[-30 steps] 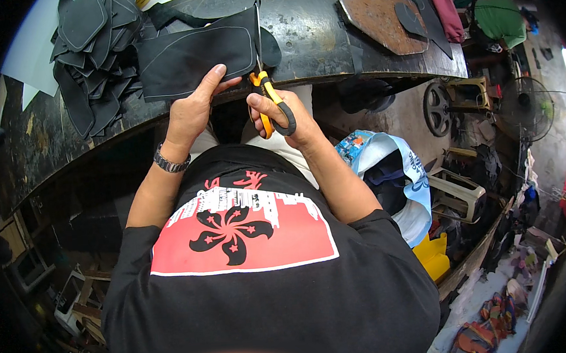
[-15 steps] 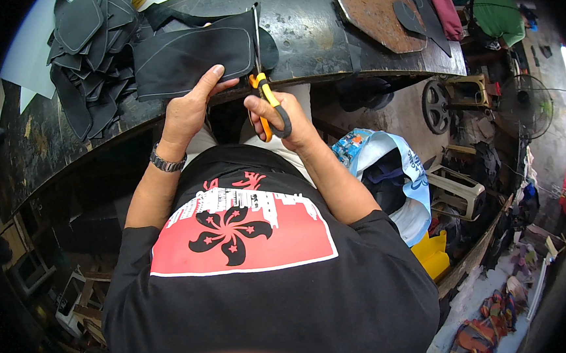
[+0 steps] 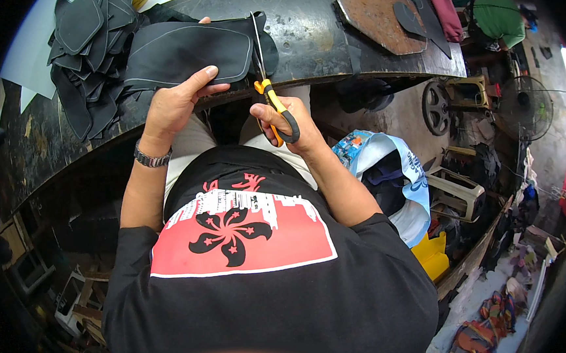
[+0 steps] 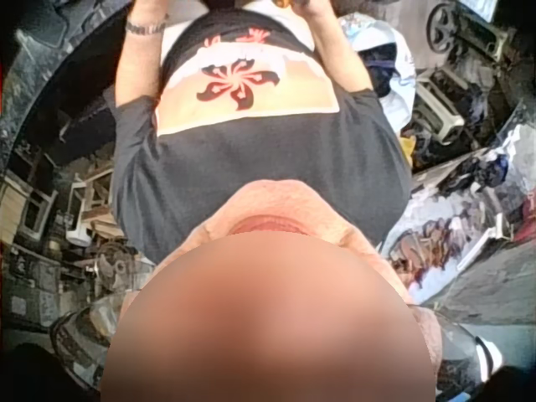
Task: The person uses shears to cut black leather pieces along marked outlines on a workbench. They repeatedly reposition the material and trim edges to match the pattern, stacking finished pieces aside as they work.
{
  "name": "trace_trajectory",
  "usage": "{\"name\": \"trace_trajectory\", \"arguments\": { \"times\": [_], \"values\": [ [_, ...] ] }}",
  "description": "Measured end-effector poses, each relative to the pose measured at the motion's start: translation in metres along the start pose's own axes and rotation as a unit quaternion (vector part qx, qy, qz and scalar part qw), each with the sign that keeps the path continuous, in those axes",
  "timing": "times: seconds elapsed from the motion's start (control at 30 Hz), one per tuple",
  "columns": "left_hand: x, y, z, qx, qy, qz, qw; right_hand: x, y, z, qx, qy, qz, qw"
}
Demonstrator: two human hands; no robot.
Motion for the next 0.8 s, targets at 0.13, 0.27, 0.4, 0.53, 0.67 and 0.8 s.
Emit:
{"name": "trace_trajectory", "arguments": {
  "times": [0.13,0.27,0.4,0.53,0.67,0.8],
  "values": [
    [0.001,-0.013,0.007,0.009,0.009,0.015,1.0,-0.004,0.001,0.006,-0.045,0.003,-0.006,0.999],
    [-0.001,-0.033,0.01,0.024,0.067,-0.025,0.997,-0.008,0.003,0.017,-0.088,0.01,-0.024,0.996],
    [0.006,-0.041,0.021,0.107,0.064,-0.005,0.992,-0.011,0.001,0.022,-0.108,0.013,-0.052,0.993],
    [0.017,-0.057,0.028,0.148,0.082,-0.033,0.985,-0.009,0.006,0.014,-0.123,0.024,-0.053,0.991],
    [0.04,-0.103,0.023,0.293,0.015,-0.099,0.951,0.012,0.031,-0.008,-0.143,-0.003,0.016,0.99],
    [0.04,-0.156,0.005,0.306,-0.181,-0.301,0.885,0.033,0.067,-0.033,-0.116,-0.02,0.12,0.986]
  ]
}}
Point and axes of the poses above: each hand's wrist, its own x-axis towards the middle knuckle, its own z-axis out of the back of the hand, y = z × x, the point moved 4 cm from there along x, towards the middle knuckle, and after that the axes turned 10 degrees about x, right-handed, at the moved point
